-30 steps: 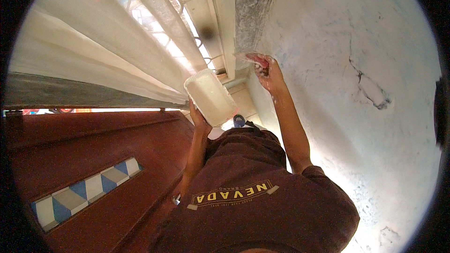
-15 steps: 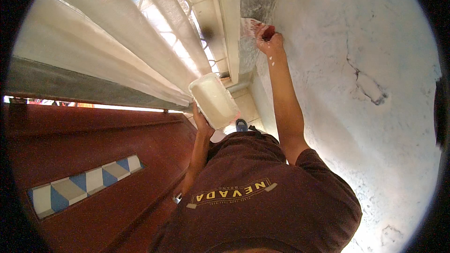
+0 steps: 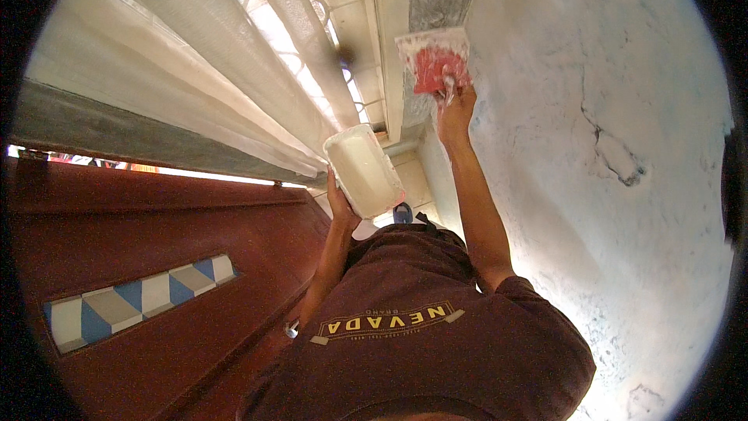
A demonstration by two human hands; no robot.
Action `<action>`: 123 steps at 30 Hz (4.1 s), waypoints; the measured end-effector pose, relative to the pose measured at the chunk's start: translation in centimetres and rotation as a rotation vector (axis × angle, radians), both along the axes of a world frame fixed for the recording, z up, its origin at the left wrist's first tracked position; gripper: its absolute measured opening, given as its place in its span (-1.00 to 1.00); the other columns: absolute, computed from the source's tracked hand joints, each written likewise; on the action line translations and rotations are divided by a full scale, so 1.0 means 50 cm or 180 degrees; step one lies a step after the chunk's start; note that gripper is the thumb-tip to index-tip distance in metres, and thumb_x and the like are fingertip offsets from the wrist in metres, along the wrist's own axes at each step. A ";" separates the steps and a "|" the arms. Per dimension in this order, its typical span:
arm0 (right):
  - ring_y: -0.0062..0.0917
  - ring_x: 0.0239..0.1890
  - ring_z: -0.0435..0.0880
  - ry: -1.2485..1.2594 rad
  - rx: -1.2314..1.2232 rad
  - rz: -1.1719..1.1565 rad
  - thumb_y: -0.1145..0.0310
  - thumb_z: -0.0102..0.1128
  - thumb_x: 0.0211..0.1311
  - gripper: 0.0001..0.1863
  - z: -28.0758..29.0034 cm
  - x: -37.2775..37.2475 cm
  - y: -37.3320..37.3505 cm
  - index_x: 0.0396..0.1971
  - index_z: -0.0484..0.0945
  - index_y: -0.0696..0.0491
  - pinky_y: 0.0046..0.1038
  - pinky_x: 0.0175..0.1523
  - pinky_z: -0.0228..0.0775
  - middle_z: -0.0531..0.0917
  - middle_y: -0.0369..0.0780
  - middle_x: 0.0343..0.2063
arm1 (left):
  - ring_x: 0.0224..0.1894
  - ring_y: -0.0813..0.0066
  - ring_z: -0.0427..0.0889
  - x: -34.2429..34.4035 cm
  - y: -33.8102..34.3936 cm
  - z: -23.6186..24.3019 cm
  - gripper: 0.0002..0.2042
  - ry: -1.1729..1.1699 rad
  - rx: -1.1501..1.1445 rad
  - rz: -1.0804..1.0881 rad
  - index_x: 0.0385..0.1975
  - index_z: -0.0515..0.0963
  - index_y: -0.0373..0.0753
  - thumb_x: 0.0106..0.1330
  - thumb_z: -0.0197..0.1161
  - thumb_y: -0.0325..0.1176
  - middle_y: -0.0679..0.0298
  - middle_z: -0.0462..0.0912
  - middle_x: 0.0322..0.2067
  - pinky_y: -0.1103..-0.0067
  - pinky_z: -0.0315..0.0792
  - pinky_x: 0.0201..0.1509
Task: The person applies white wall filler to the edge of a wall near a window using a red scraper, dipping the tool into a plastic container for more material.
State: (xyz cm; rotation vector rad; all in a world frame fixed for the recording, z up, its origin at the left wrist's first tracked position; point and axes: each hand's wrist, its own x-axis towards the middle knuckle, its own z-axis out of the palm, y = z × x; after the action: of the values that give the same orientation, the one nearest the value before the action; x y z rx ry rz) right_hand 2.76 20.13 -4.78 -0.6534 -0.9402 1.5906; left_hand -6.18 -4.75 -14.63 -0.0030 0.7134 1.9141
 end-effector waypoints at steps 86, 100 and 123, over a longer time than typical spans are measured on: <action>-0.20 -0.28 0.70 -0.2585 0.1068 -0.1264 0.33 0.29 0.18 -0.71 -0.463 -0.002 0.184 -0.17 0.62 0.20 -0.27 -0.14 0.54 0.71 -0.03 -0.26 | 0.17 0.23 0.53 0.000 -0.022 0.002 -0.38 -0.0083 -0.0525 0.0559 0.32 0.28 -0.19 0.50 -0.18 0.18 0.17 0.46 0.20 0.29 0.44 0.26; -0.24 -0.29 0.68 -0.0383 -0.1626 0.0034 0.41 -0.11 0.43 -0.76 -0.408 -0.008 0.132 -0.14 0.41 0.30 -0.20 -0.06 0.68 0.60 -0.06 -0.24 | 0.21 0.20 0.50 0.013 -0.007 0.021 -0.35 -0.0144 -0.0557 0.0155 0.34 0.27 -0.17 0.47 -0.16 0.22 0.14 0.45 0.22 0.26 0.41 0.28; -0.28 -0.28 0.69 -0.2247 0.1806 0.1545 0.49 0.09 0.22 -0.78 0.086 0.114 -0.226 -0.17 0.62 0.16 -0.34 -0.10 0.51 0.67 -0.10 -0.35 | 0.13 0.23 0.56 -0.006 0.018 0.059 -0.42 0.0332 -0.0439 0.0100 0.31 0.29 -0.19 0.52 -0.26 0.12 0.12 0.51 0.15 0.28 0.44 0.27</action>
State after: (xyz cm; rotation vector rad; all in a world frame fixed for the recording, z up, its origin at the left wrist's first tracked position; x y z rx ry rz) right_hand 8.46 8.83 -0.48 -0.6067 -2.1087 1.3877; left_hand -6.48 -3.85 -11.68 -0.0004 0.9195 1.9020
